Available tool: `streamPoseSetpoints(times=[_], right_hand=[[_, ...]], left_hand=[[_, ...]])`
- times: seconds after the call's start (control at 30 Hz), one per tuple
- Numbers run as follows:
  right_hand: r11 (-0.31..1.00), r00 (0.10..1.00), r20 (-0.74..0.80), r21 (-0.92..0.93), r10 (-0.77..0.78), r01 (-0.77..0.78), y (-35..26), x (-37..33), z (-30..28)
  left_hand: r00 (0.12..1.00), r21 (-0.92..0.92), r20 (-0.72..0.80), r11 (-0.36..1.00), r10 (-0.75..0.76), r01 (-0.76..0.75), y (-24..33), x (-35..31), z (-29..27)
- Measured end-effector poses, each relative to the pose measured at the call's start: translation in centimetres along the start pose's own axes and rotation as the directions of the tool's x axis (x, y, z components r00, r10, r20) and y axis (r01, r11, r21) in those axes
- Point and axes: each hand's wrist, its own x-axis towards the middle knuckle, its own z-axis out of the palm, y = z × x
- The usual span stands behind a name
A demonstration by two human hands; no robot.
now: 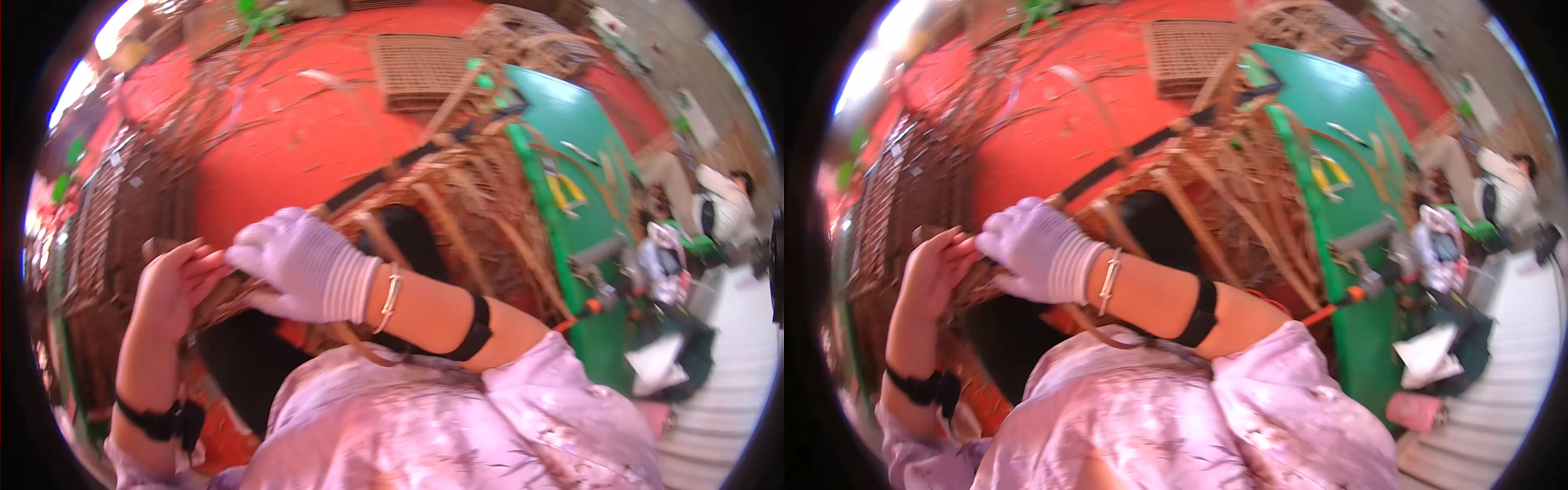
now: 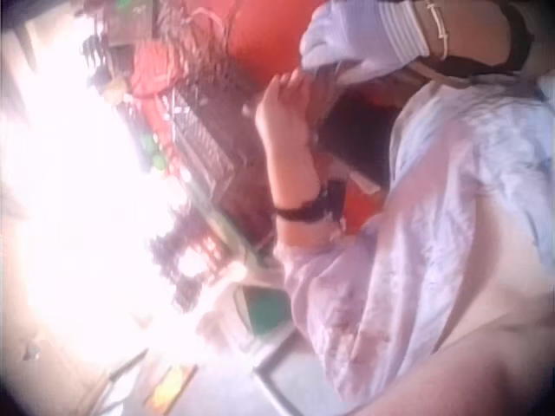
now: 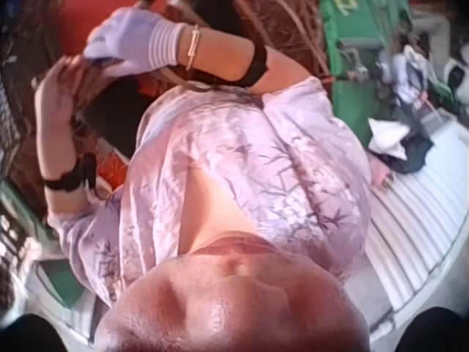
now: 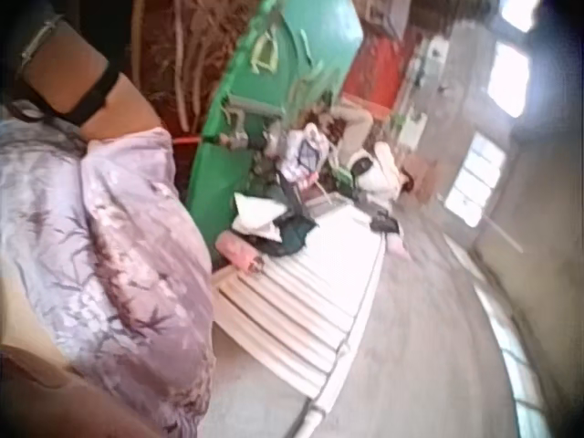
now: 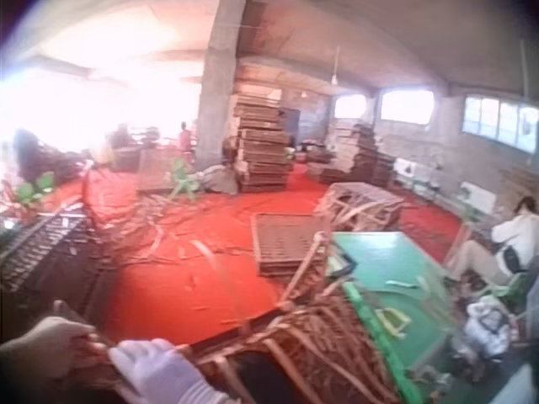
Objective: The recorder is assembling a wooden frame using rattan or bamboo strips, a pneumatic nail gun, and pliers.
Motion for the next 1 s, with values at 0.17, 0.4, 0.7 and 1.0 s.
streamPoseSetpoints(times=[0.17, 0.4, 0.7, 1.0], right_hand=[[0.991, 0.970, -0.231, -0.091, 0.077, -0.100, 1.4, -4.7, -9.0], [0.577, 0.588, -0.620, -0.254, 0.519, -0.776, 5.3, -20.8, -23.5], [-0.275, -0.599, -0.348, 0.649, 0.722, -0.709, 2.7, -41.1, -28.8], [-0.180, -0.554, -0.037, 0.926, 0.832, -0.332, 5.1, -47.0, -30.5]], left_hand=[[1.000, 0.032, 0.021, 0.999, 0.017, -0.018, -0.2, 0.0, -1.4], [0.999, 0.023, 0.032, 1.000, 0.020, -0.020, -0.8, 0.7, -2.0], [0.992, -0.067, 0.119, 0.997, 0.034, -0.026, -0.6, -0.4, -3.4], [0.973, -0.211, 0.226, 0.977, 0.038, 0.011, 0.8, -1.7, -0.2]])
